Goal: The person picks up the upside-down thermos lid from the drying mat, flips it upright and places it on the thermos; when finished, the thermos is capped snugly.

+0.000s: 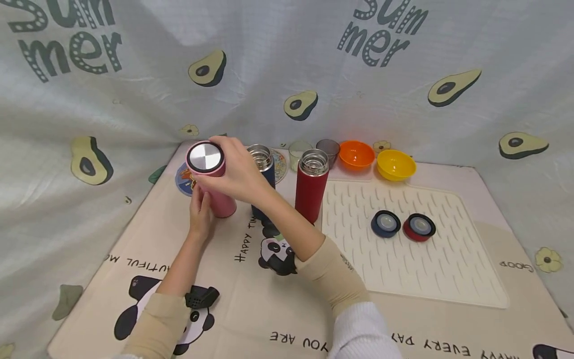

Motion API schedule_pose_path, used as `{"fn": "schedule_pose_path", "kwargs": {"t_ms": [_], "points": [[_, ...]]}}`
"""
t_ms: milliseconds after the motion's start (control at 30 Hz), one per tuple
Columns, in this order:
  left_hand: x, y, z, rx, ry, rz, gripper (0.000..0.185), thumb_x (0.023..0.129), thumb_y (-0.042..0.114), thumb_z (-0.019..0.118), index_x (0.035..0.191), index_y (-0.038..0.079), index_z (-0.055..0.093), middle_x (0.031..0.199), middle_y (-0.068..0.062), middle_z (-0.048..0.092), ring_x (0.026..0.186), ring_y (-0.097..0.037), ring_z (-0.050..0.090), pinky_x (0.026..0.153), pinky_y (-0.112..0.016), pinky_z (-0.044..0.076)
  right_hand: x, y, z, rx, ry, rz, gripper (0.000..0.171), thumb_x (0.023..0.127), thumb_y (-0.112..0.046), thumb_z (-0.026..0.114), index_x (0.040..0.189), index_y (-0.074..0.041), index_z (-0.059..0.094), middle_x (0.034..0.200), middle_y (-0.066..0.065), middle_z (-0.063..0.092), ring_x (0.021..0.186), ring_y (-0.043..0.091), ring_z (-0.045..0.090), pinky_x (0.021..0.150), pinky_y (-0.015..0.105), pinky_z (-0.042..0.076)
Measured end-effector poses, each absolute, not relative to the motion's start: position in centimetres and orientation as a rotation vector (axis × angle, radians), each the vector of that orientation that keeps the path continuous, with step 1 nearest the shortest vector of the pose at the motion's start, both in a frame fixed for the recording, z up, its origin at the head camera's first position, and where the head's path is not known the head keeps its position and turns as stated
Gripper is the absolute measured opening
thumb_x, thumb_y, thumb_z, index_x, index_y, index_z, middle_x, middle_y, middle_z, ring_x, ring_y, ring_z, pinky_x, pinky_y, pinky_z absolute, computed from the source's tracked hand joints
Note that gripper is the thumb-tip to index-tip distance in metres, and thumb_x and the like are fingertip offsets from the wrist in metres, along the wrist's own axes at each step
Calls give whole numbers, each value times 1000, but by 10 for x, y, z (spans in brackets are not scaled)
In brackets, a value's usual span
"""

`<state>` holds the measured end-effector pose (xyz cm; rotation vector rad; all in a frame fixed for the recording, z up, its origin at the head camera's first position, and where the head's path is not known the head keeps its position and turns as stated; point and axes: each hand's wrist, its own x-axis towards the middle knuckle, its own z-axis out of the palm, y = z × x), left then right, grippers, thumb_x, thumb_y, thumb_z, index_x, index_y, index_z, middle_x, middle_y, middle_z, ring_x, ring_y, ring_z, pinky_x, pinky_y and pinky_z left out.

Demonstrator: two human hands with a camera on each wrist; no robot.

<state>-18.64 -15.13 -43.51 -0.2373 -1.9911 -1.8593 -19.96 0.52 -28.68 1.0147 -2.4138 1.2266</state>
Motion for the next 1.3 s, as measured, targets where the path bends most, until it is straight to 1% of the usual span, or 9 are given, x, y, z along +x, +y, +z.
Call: {"fn": "schedule_pose_path", "kwargs": {"t_ms": [167,267,533,700,800,900,1033,1133,1300], "points": [[-184,-152,-436,-203,-1990,-1882,50,96,15,33,143,0,24,141,-19,34,127,-29,34,105,-42,25,-215,-11,-292,1000,-2425,1224,67,71,-28,78,125,-2,46,118,9,51,107,17,47,85,25,43],[-183,-154,-437,-174,-2007,-1873,49,97,17,33,143,1,24,139,-19,35,124,-28,36,104,-42,27,-223,-19,-299,1002,-2423,1262,67,72,-27,77,125,-2,45,118,9,51,106,17,49,84,23,44],[-183,-155,-437,-200,-1990,-1867,47,99,19,33,142,-1,25,138,-21,36,123,-27,36,103,-40,27,-228,-32,-306,925,-2410,1386,68,75,-27,75,129,-2,41,121,9,52,106,15,52,84,19,43],[-182,-153,-437,-194,-2004,-1863,47,99,19,33,142,0,25,137,-21,37,121,-26,37,102,-39,28,-229,-36,-309,811,-2402,1488,73,77,-27,73,135,-3,36,126,11,48,110,16,49,87,22,43],[-182,-153,-437,-183,-2006,-1871,46,99,16,32,141,-1,26,135,-23,39,120,-26,39,100,-35,30,-230,-38,-313,792,-2393,1522,76,78,-27,72,139,-4,32,130,12,45,114,18,47,89,25,42],[-181,-152,-436,-167,-2010,-1864,45,98,14,32,141,-1,26,134,-24,40,119,-26,39,99,-33,30,-232,-40,-314,802,-2378,1545,75,79,-27,71,139,-5,31,131,13,43,114,19,46,89,25,43],[-181,-152,-434,-163,-2014,-1866,46,98,12,31,141,-2,26,134,-24,40,121,-28,38,101,-35,29,-235,-41,-315,836,-2330,1573,75,80,-23,71,140,-4,31,132,14,42,114,19,47,89,23,42],[-182,-151,-434,-162,-2013,-1877,46,98,13,32,141,-3,25,136,-24,38,123,-29,37,103,-38,28,-238,-42,-317,844,-2322,1597,76,79,-23,72,140,-5,30,133,12,42,114,17,47,89,21,41],[-183,-149,-434,-163,-2010,-1890,46,99,15,32,141,-3,25,137,-24,36,124,-30,35,104,-41,26,-238,-42,-321,820,-2334,1591,75,77,-22,74,138,-6,34,128,11,46,110,17,49,86,21,43]]}}
